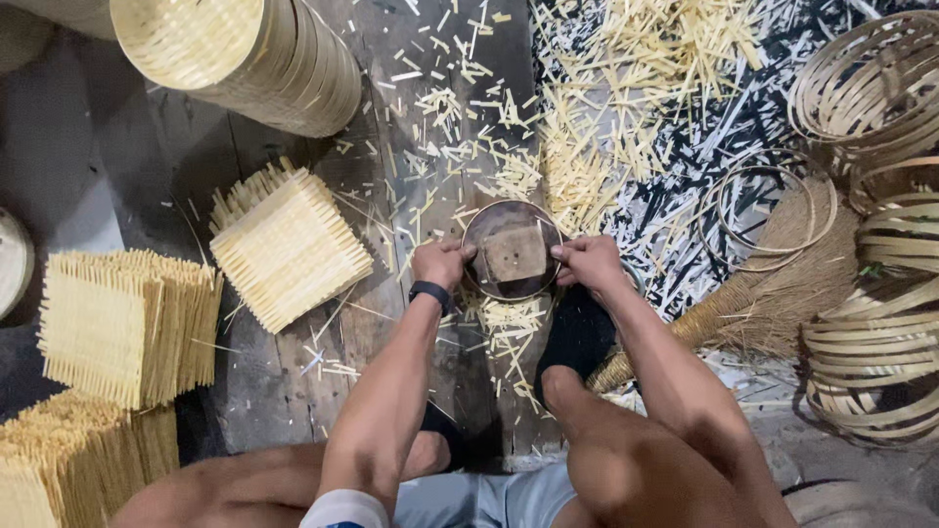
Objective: The person sits on the floor and repeatedly trims the edges of round bamboo trays using shears. They place each finished tray onto a stack and pick up a new one to continue the process.
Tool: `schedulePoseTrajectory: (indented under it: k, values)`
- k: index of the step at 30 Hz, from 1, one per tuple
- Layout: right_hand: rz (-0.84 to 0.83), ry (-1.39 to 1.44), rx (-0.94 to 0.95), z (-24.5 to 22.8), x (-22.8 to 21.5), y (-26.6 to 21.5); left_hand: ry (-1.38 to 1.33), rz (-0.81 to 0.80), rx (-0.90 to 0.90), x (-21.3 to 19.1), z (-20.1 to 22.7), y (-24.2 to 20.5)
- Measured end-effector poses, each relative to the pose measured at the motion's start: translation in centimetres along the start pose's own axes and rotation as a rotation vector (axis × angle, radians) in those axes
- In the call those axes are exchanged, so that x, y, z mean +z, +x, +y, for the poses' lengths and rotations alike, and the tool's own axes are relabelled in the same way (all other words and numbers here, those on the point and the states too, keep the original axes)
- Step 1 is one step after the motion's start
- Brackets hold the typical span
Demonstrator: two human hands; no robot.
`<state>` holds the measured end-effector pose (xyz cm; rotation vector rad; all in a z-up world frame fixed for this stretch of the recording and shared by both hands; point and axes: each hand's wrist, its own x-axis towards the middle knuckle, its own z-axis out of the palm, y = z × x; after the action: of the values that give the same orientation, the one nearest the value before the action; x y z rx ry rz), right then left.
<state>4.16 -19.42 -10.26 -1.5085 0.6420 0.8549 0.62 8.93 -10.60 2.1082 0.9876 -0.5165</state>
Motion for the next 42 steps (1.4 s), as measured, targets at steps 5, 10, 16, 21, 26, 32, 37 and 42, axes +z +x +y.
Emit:
schedulePoseTrajectory:
  k: [5, 10, 16, 21, 26, 32, 37, 42]
  values:
    - [-0.029, 0.137, -0.006, -1.9, 0.4, -3.1, -0.215, 0.021, -0.006, -0.5, 1.4, -2.3]
    - [-0.210, 0.348, 0.027, 1.0, 1.1, -4.7, -1.007, -0.455, -0.415, 0.4, -0.8, -5.7]
    - [-0.024, 0.196, 0.055, 3.9, 3.8, -2.0, -0.750, -0.226, -0.381, 3.1, -1.3, -5.7]
    - [-0.126, 0.141, -0.008, 0.8, 3.3, -4.0, -0.670, -0.224, -0.208, 1.2, 0.1, -5.7]
    - [-0.075, 0.042, 0.007, -5.2, 2.4, -7.4, -0.203, -0.047, 0.522, -6.0, 2.7, -8.0]
    - [-0.088, 0.159, -0.171, -6.6, 6.3, -8.7, -0.261, 0.086, 0.607, -5.4, 9.2, -10.7]
    - [-0.041, 0.031, -0.274, -5.8, 6.3, -7.8, -0.177, 0.121, 0.584, -4.7, 9.9, -9.3]
    - [-0.079, 0.123, -0.181, -6.7, 5.6, -7.5, -0.188, -0.010, 0.525, -3.4, 8.3, -6.9]
